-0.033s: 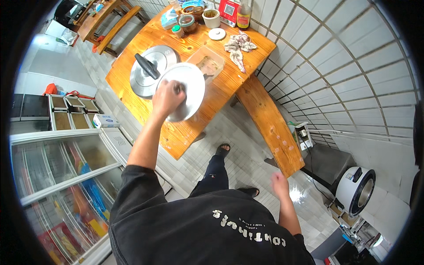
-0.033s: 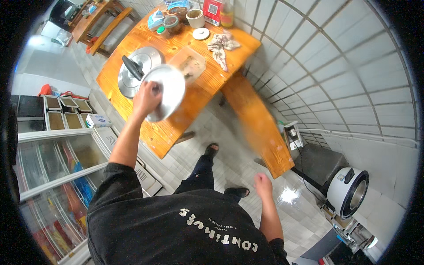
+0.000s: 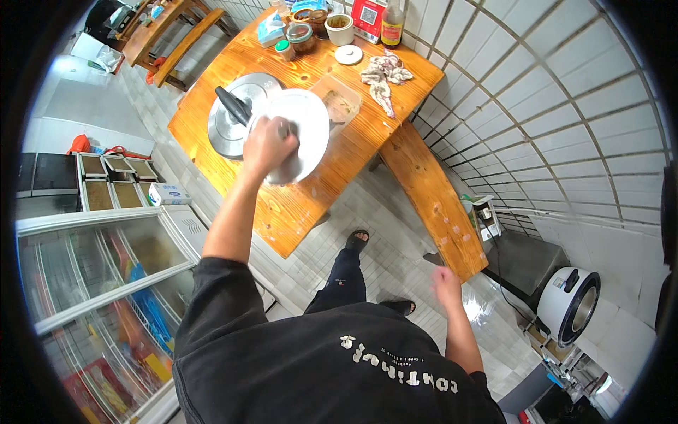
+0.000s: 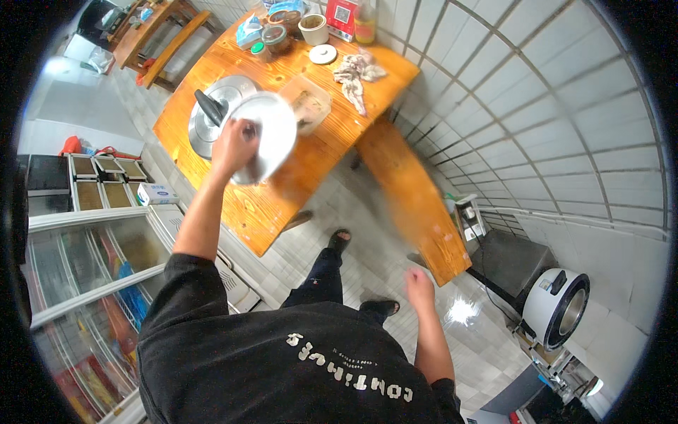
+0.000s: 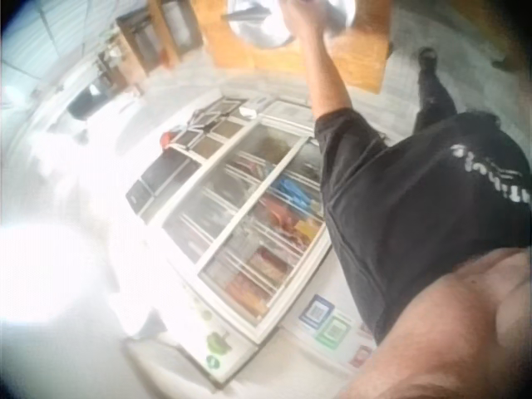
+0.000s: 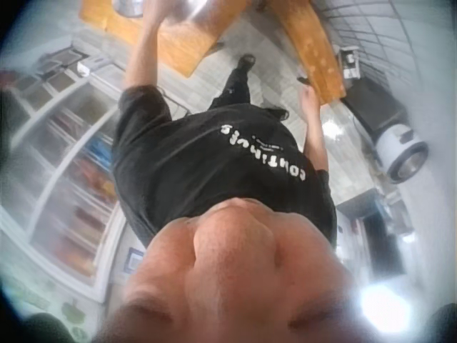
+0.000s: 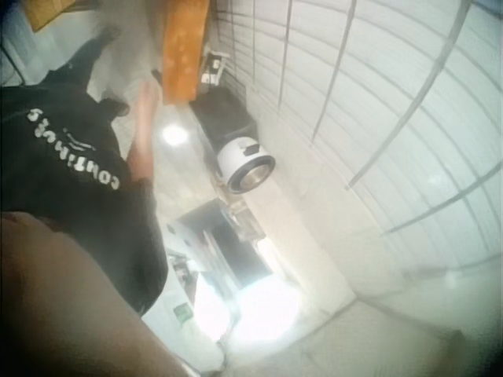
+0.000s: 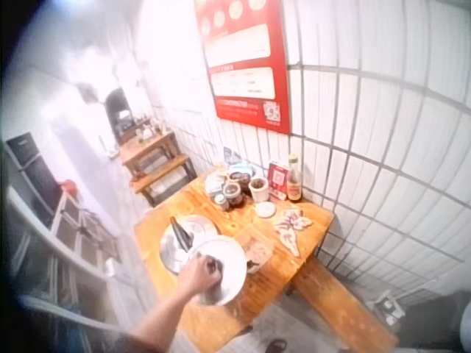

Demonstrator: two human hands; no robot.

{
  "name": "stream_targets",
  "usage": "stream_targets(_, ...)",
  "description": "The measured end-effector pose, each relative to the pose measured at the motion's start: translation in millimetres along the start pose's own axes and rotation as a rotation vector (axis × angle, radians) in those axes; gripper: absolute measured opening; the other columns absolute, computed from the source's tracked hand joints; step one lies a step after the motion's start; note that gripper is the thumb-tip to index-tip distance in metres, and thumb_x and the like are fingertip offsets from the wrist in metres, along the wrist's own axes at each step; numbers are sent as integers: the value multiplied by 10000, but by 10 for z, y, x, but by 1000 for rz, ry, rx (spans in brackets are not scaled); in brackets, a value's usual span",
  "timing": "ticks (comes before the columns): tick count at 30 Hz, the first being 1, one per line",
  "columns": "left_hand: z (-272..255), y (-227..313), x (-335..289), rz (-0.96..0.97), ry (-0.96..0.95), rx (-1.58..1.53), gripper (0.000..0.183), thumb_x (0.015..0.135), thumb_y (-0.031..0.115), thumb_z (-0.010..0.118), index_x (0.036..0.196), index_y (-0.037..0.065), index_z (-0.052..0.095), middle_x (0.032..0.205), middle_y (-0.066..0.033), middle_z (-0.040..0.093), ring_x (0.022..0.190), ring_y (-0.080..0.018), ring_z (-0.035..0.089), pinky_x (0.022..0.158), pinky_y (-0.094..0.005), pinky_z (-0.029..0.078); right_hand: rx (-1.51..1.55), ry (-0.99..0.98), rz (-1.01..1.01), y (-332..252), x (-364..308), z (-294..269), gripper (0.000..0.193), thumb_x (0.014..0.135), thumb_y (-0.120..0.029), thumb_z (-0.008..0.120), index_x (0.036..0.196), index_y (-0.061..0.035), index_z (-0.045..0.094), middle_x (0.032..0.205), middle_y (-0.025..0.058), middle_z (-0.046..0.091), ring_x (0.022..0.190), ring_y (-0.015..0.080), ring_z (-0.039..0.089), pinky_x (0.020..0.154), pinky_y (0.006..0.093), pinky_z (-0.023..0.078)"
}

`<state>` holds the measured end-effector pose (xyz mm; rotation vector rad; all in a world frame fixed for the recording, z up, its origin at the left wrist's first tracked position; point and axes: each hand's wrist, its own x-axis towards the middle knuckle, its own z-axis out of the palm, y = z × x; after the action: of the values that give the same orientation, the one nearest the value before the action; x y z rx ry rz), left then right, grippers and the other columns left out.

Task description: The person cleans a rice cooker pot, fills it with water, and places it into the cooker. They then retrieve a lid from the refrigerator and cover the pot. Finally, they stir a white liquid in a separate pot using a ladle.

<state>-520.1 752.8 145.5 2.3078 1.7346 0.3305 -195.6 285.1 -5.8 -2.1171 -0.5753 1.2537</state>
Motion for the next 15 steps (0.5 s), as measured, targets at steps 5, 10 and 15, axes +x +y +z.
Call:
stream_targets(5,-418,-500,1152,-85,42,54,374,755,325,640,1088,162,687,1120,-161,632,1046,-354,627,907,-426,501,-163,-156,-207,-1358,983,556,240,965,-238,561,1044,-23,633,885,20,626,755,103,596,629,267,525)
stream_targets(10,-809,-1788,1475,-303,119,193,423,720,336,676,1076,107,689,987,-195,703,946,-344,674,834,-433,531,-154,-50,-457,-2484,1494,1136,219,906,-267,587,956,-64,652,840,128,665,791,269,642,690,397,514)
stream_targets(15,-635,-2862,885,-668,111,289,421,747,349,661,1056,63,676,1049,-192,694,1024,-349,653,892,-418,504,-483,-214,-642,-3015,1263,1834,243,921,-310,605,1026,-104,680,971,112,694,821,289,665,721,373,520)
